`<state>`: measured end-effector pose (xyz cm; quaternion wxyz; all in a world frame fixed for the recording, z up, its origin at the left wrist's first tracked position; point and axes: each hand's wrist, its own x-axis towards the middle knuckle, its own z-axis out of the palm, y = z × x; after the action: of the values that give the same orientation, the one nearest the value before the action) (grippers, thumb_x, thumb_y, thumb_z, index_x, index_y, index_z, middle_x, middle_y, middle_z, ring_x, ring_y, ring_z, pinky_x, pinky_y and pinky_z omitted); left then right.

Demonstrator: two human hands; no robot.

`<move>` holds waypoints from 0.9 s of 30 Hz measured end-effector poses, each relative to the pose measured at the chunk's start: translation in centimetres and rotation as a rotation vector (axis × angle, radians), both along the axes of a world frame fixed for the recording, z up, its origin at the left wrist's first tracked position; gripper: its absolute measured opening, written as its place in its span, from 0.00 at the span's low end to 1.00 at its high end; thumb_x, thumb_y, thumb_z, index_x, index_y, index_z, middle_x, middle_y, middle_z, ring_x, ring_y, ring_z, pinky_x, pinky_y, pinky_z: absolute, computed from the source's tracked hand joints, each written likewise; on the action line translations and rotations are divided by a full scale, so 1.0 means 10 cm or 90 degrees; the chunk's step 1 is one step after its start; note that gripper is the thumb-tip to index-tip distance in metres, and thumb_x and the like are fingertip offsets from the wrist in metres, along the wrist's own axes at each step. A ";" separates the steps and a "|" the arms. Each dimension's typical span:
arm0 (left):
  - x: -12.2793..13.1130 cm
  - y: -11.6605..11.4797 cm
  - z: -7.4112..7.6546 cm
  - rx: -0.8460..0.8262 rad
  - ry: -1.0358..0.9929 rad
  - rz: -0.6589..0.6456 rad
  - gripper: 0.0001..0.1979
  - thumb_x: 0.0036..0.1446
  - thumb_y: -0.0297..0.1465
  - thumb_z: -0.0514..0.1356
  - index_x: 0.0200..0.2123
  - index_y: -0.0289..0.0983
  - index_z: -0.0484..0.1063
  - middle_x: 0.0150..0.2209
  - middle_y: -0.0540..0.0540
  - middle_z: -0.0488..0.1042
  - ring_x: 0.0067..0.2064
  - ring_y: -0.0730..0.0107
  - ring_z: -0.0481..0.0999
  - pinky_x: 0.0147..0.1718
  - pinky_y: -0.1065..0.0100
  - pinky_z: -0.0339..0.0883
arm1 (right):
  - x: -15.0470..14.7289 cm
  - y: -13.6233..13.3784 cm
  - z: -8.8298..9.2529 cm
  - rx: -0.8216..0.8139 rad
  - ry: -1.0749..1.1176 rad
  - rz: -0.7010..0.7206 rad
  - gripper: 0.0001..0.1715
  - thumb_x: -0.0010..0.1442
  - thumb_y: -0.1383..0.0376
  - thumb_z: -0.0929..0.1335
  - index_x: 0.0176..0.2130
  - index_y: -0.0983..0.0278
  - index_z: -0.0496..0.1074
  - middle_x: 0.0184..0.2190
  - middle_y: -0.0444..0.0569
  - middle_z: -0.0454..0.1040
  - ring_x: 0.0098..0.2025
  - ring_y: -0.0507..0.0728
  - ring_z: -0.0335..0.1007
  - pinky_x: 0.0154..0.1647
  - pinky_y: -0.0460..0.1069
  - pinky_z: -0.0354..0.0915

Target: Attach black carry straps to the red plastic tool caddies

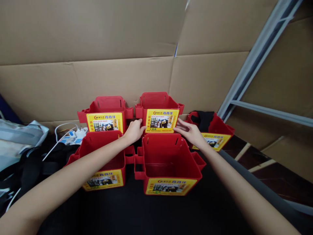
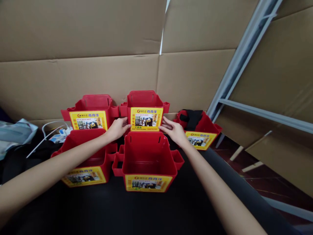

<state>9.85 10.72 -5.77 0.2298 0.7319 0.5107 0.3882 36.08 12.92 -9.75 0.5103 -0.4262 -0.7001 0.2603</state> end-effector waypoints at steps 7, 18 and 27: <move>-0.39 -0.81 0.19 0.079 0.142 -0.042 0.23 0.59 0.31 0.52 0.57 0.32 0.58 0.58 0.37 0.62 0.59 0.58 0.61 0.57 0.57 0.55 | 0.13 -0.76 0.21 -0.001 -0.092 -0.058 0.26 0.60 0.53 0.61 0.56 0.56 0.62 0.55 0.48 0.65 0.57 0.61 0.59 0.59 0.61 0.54; -1.25 -1.41 -0.52 0.172 0.552 -0.154 0.16 0.62 0.35 0.47 0.50 0.39 0.64 0.44 0.44 0.75 0.40 0.65 0.77 0.35 0.66 0.72 | -0.03 -1.29 -0.18 0.172 -0.505 0.037 0.19 0.52 0.55 0.68 0.44 0.55 0.73 0.64 0.44 0.47 0.64 0.67 0.40 0.58 0.63 0.55; -1.26 -1.31 -0.58 0.271 0.484 -0.126 0.14 0.61 0.35 0.48 0.45 0.38 0.68 0.39 0.44 0.77 0.35 0.67 0.78 0.29 0.71 0.70 | -0.06 -1.21 -0.12 0.121 -0.525 -0.041 0.16 0.52 0.52 0.66 0.33 0.61 0.75 0.61 0.46 0.54 0.59 0.66 0.55 0.57 0.58 0.61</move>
<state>-2.74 -2.42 -11.56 -0.0939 0.8988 0.3954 0.1645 35.50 0.85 -10.97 0.2323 -0.4672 -0.8530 -0.0142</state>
